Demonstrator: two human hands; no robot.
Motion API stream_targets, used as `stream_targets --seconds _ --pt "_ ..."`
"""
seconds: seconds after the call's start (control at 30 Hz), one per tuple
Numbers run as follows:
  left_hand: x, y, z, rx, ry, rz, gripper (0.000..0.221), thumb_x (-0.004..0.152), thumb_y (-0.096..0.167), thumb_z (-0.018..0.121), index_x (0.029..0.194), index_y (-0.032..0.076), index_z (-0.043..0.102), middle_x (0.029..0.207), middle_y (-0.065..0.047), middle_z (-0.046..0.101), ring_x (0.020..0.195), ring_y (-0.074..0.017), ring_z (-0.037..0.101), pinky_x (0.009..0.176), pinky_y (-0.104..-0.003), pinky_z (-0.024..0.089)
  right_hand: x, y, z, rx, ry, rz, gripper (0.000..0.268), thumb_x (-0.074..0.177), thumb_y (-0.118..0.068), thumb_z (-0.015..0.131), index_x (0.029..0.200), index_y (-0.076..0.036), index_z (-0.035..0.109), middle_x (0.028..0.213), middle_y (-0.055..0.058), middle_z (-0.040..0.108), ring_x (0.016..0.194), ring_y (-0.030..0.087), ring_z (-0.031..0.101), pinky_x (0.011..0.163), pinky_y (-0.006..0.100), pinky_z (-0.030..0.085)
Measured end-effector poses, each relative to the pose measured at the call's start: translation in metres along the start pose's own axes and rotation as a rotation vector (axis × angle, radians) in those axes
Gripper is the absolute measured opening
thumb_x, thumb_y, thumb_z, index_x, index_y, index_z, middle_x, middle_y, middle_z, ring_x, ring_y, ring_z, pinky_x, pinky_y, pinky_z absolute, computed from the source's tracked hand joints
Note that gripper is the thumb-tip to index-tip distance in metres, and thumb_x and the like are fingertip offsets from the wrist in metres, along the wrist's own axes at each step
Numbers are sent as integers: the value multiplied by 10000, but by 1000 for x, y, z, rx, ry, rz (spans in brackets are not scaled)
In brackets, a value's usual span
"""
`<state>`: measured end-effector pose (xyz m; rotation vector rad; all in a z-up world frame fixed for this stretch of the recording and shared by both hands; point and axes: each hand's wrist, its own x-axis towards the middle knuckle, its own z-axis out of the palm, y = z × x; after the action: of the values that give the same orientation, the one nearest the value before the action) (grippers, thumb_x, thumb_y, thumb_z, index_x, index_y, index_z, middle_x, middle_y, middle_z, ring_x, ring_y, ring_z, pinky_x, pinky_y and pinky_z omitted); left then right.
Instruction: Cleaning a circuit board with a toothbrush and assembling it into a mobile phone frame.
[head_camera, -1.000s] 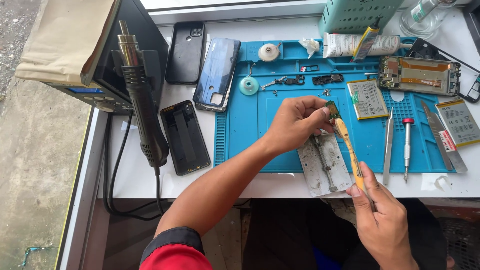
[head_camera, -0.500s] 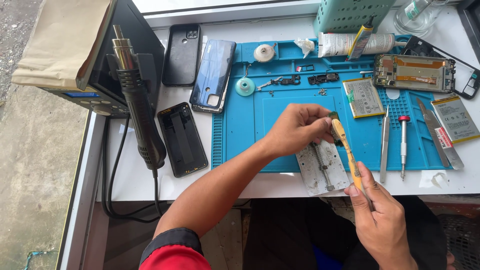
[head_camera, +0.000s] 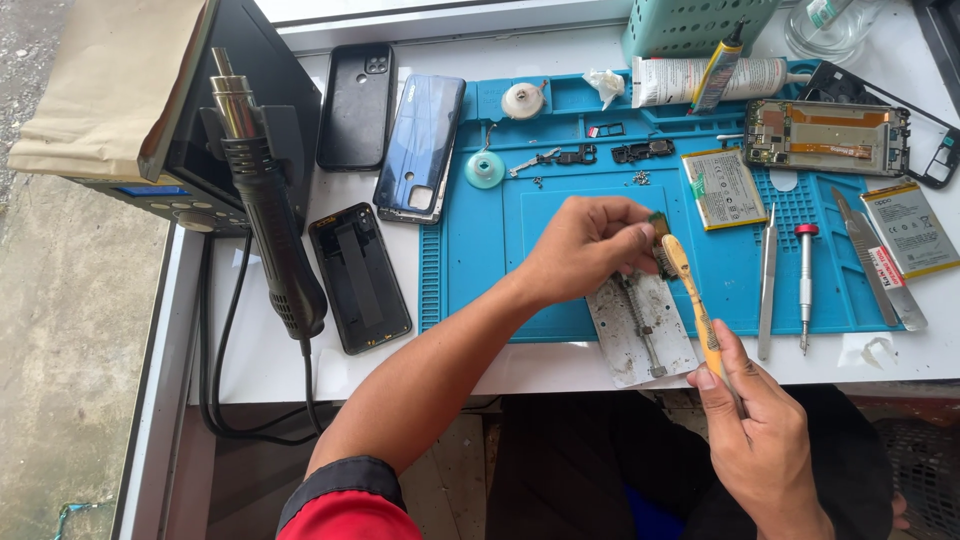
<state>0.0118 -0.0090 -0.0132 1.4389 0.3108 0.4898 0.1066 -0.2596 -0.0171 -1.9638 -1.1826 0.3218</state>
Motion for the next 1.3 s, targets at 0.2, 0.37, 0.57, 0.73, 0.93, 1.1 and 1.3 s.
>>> stream_targets --seconds 0.2,0.37,0.57,0.73,0.93,1.1,1.3 --pt "1 -1 -3 -19 14 6 201 1023 212 598 1083 39 682 973 -149 799 822 -190 802 642 -258 618 -1 2 2 10 -5 5 530 996 -143 587 1509 -18 548 1038 135 772 1007 206 726 1012 330 537" --pt "0 1 0 1 -52 -25 209 1027 227 597 1090 53 692 997 -129 802 830 -183 806 645 -250 601 -2 4 0 9 0 10 533 996 -149 589 1512 -22 548 1022 120 770 991 194 723 1007 322 532" --pt "0 0 -3 45 50 56 211 1009 241 601 1060 59 694 916 -103 799 825 -174 805 642 -258 618 -1 2 3 19 1 -8 526 994 -131 593 1503 -4 551 1048 145 767 979 206 728 1007 324 533" --pt "-3 4 2 14 -33 43 216 1021 173 599 1113 3 697 1005 -151 794 816 -183 794 729 -277 672 -2 4 3 2 9 12 522 999 -142 591 1501 -3 563 1015 126 772 951 189 724 972 315 532" --pt "0 2 -5 71 79 92 218 1013 240 592 1075 52 685 929 -96 790 812 -161 796 678 -276 639 -1 0 4 25 -7 11 529 992 -140 595 1498 8 554 1061 158 767 973 200 729 990 313 526" --pt "-3 7 3 45 -42 57 220 1019 192 588 1078 13 702 943 -137 796 787 -176 795 708 -278 662 -3 5 3 24 0 34 524 996 -144 591 1499 3 562 1036 136 769 969 192 723 984 312 528" --pt "-2 5 -3 40 76 112 206 1014 202 590 1064 28 689 920 -108 781 798 -176 793 678 -275 644 -2 3 4 30 3 4 519 995 -130 593 1492 18 560 1075 157 762 974 200 726 998 313 522"
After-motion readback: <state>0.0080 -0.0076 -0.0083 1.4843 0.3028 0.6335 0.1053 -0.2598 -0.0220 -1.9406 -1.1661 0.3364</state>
